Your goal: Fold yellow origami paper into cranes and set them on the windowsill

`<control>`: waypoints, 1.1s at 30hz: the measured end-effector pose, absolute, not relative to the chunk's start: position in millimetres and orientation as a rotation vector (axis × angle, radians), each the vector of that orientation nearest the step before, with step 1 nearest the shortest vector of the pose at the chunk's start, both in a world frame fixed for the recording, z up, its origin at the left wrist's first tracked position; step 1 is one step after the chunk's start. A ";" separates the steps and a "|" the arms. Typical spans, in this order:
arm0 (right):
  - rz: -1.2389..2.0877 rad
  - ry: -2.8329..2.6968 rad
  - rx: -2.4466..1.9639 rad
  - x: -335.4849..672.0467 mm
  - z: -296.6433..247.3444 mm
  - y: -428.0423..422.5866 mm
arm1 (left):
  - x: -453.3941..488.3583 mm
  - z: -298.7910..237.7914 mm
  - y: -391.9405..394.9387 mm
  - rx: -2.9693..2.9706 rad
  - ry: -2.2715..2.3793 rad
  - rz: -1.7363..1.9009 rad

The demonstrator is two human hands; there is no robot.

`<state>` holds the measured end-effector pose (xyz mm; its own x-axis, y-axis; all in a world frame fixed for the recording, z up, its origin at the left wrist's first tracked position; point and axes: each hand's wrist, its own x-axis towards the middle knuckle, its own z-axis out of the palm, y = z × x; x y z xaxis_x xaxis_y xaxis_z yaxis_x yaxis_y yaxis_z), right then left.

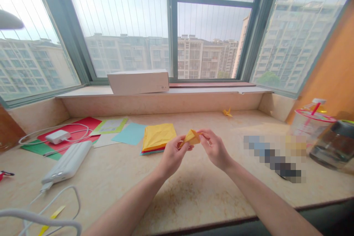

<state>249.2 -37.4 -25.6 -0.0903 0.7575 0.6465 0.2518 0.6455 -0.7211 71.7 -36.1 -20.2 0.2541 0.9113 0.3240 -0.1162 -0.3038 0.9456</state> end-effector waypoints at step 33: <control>-0.471 -2.202 -0.869 235.5 -9.9 -55.5 | 71.1 -12.6 -40.1 1.137 0.540 1.171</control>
<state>235.5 -55.5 -9.9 -0.5200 0.4437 0.7298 0.7034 0.7072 0.0712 71.1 -40.1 -12.6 0.3543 0.9121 0.2062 -0.4350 -0.0344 0.8998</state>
